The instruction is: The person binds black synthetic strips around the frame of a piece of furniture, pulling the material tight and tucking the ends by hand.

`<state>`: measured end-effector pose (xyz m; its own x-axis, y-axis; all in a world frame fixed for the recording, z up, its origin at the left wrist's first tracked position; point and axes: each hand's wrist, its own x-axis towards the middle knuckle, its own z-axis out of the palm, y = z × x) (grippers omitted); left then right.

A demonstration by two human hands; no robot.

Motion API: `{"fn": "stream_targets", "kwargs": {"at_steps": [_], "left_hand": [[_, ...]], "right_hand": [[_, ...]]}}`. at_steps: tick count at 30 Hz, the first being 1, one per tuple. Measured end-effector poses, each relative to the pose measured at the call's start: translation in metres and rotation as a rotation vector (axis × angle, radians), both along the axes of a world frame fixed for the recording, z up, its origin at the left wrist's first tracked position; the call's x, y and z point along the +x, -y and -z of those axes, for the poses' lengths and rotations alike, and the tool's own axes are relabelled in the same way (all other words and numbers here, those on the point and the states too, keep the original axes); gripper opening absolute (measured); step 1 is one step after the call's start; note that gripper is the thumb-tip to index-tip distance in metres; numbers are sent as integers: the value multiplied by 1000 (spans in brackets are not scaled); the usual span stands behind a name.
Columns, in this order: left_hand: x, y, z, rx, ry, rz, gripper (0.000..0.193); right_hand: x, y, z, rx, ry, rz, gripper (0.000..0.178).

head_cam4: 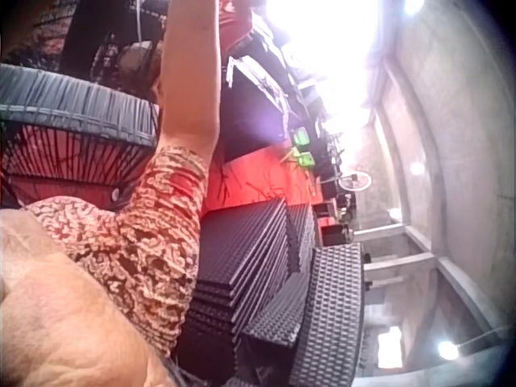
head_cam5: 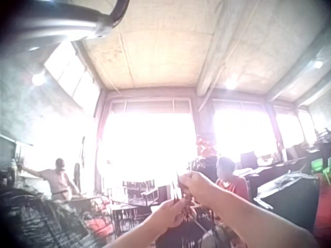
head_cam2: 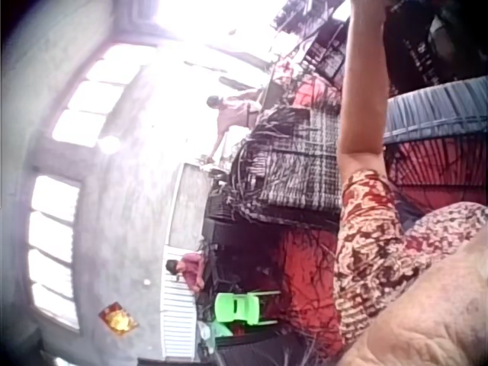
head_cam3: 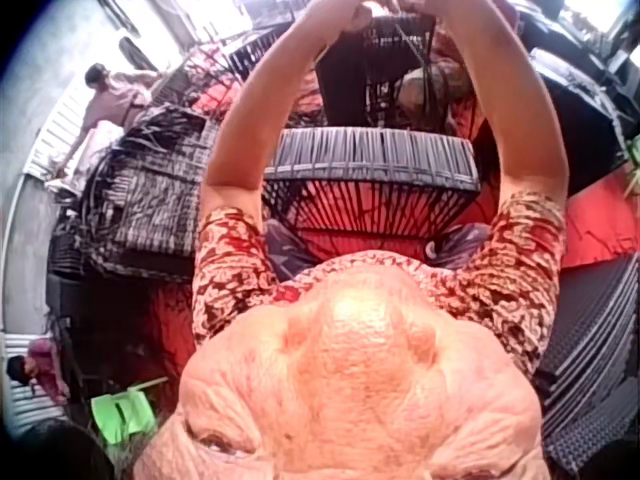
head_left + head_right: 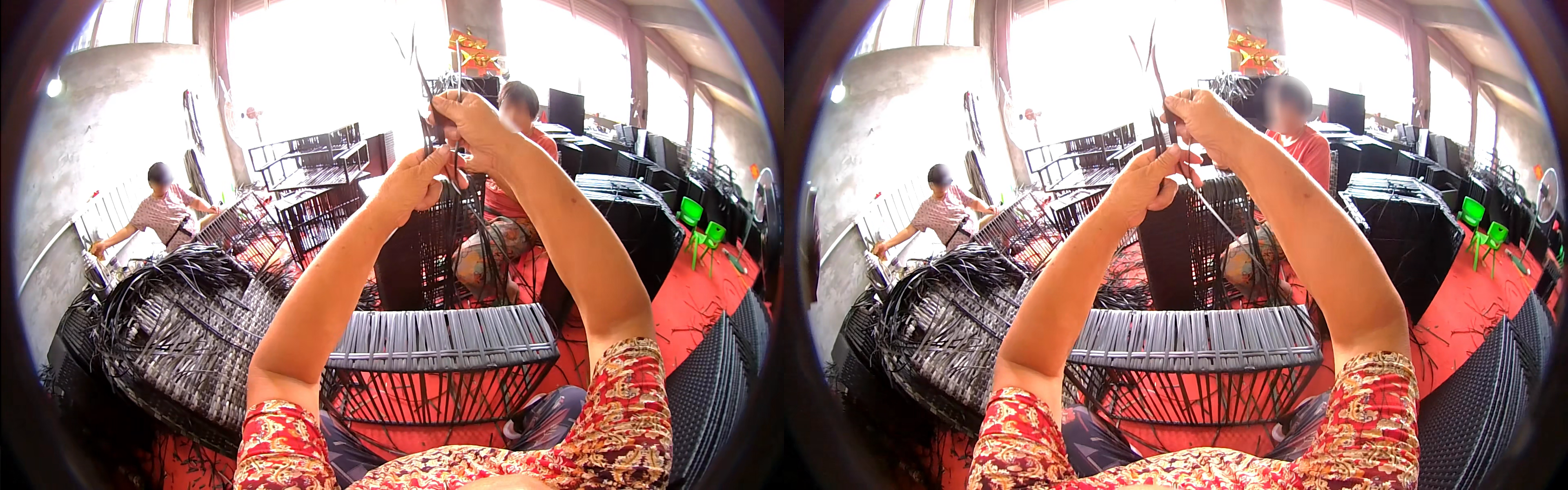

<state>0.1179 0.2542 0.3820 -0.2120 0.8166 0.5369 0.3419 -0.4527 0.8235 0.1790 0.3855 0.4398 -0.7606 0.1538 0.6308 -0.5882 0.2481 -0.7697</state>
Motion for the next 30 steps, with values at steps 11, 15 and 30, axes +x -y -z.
{"fn": "stream_targets", "kwargs": {"at_steps": [11,15,30], "left_hand": [[-19,8,-20,-28,-123,-214,50],[-16,2,-40,-4,-174,-258,52],[13,-23,-80,68,-270,-275,46]], "right_hand": [[12,-3,-32,-5,-70,367,22],[12,-19,-35,-1,-61,285,28],[21,-18,-44,-127,-162,84,42]]}}
